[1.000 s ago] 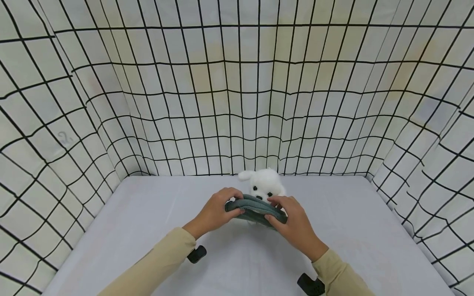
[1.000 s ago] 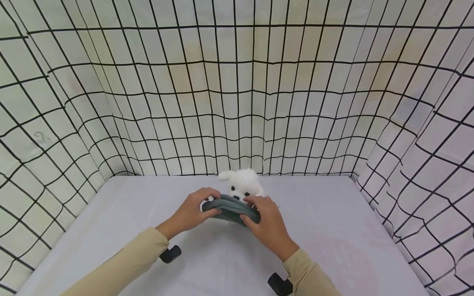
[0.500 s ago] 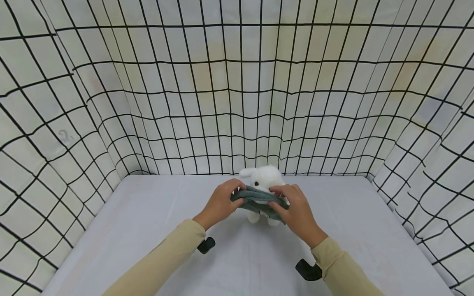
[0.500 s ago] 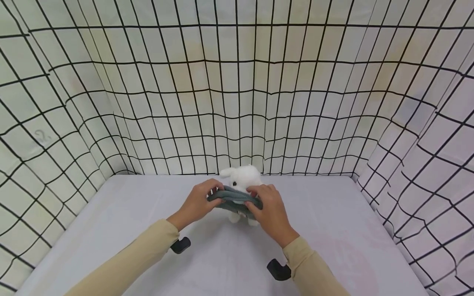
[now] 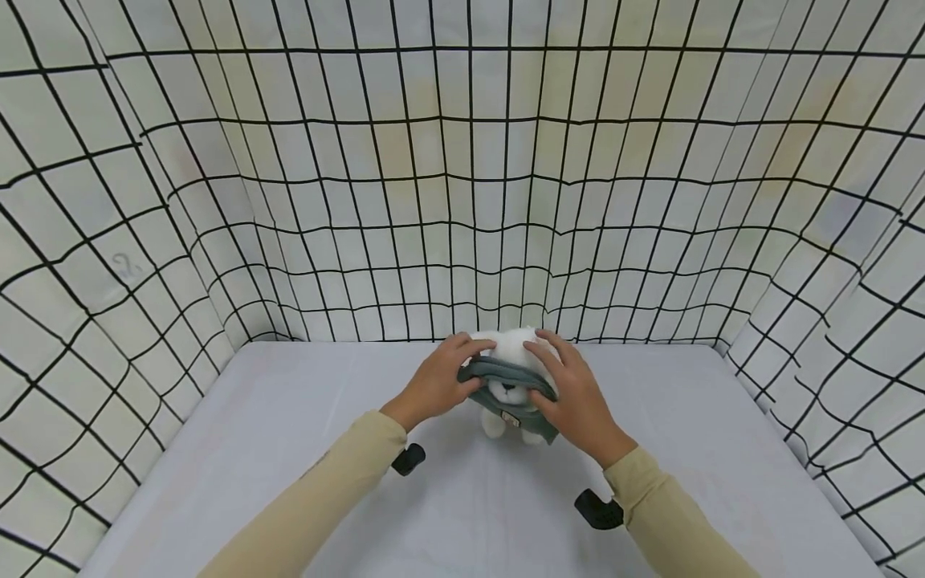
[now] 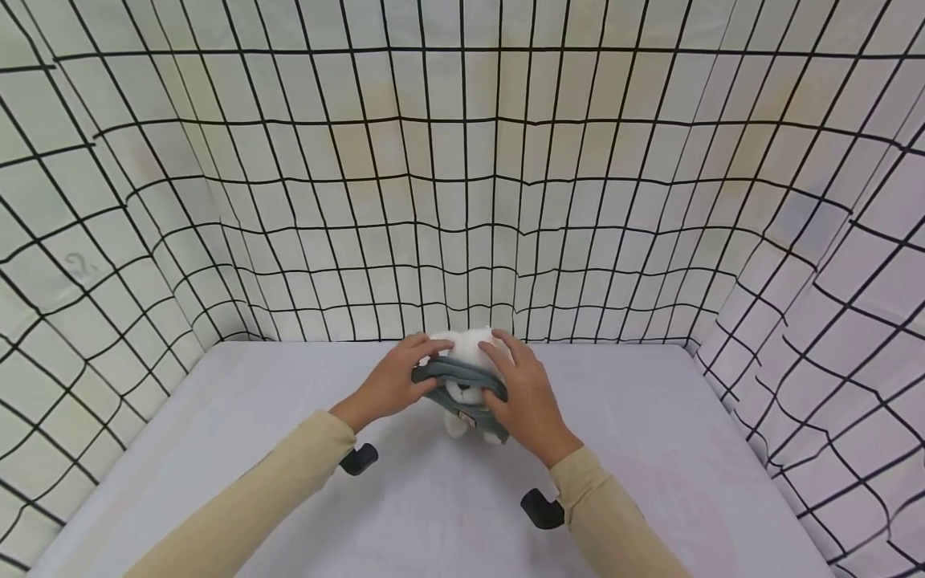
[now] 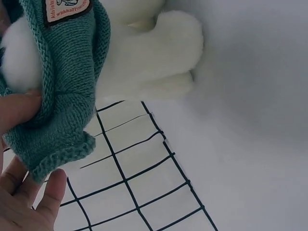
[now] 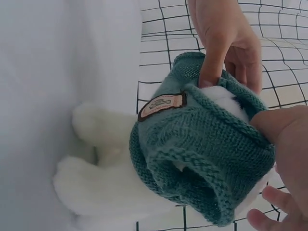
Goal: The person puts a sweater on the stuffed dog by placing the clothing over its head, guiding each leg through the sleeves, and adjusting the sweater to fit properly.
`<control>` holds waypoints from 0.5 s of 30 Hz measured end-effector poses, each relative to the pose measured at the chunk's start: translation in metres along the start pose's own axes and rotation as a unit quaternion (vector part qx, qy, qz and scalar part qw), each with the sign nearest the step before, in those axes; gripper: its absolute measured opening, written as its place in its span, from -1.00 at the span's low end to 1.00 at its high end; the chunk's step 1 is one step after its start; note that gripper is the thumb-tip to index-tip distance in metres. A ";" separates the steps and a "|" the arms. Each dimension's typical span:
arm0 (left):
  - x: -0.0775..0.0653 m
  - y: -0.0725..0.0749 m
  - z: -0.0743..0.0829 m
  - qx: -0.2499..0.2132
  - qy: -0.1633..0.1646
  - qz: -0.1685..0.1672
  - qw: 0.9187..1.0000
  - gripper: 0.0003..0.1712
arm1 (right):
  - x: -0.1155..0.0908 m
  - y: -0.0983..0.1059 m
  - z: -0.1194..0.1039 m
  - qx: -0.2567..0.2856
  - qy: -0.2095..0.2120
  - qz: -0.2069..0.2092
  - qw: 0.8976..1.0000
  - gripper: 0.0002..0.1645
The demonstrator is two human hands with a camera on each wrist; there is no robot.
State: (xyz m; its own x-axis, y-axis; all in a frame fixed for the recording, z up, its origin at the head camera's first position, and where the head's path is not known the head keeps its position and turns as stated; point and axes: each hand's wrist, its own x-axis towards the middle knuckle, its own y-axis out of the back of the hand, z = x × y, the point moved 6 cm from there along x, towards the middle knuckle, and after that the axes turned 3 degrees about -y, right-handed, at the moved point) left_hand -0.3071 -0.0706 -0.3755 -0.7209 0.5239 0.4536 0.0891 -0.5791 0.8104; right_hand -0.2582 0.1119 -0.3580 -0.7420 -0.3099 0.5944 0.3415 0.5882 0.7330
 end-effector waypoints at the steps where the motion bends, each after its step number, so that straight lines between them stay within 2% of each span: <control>1: 0.002 0.001 0.001 0.002 -0.005 -0.002 1.000 -0.35 | 0.001 -0.001 0.001 0.002 -0.002 -0.012 1.000 -0.15; 4: 0.006 0.001 0.003 0.017 -0.020 -0.011 1.000 -0.26 | 0.001 -0.005 0.003 0.005 -0.003 -0.036 0.999 -0.10; 8: 0.010 -0.001 0.006 0.002 -0.024 -0.042 0.999 -0.15 | 0.002 -0.004 0.004 0.006 0.004 -0.030 1.000 -0.15; 11: 0.011 -0.004 0.006 -0.025 -0.010 -0.060 0.998 -0.19 | 0.003 -0.003 0.004 0.009 0.008 -0.021 1.000 -0.21; 15: 0.013 -0.006 0.005 -0.043 -0.002 -0.050 0.998 -0.28 | 0.005 -0.002 0.006 0.028 -0.001 -0.022 0.999 -0.32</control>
State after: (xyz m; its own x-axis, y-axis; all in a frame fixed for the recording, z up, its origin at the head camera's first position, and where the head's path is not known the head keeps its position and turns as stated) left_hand -0.3134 -0.0568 -0.3723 -0.7211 0.5839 0.3728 -0.0434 -0.5751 0.8169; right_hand -0.2659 0.1139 -0.3583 -0.7565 -0.3352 0.5615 0.2760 0.6148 0.7388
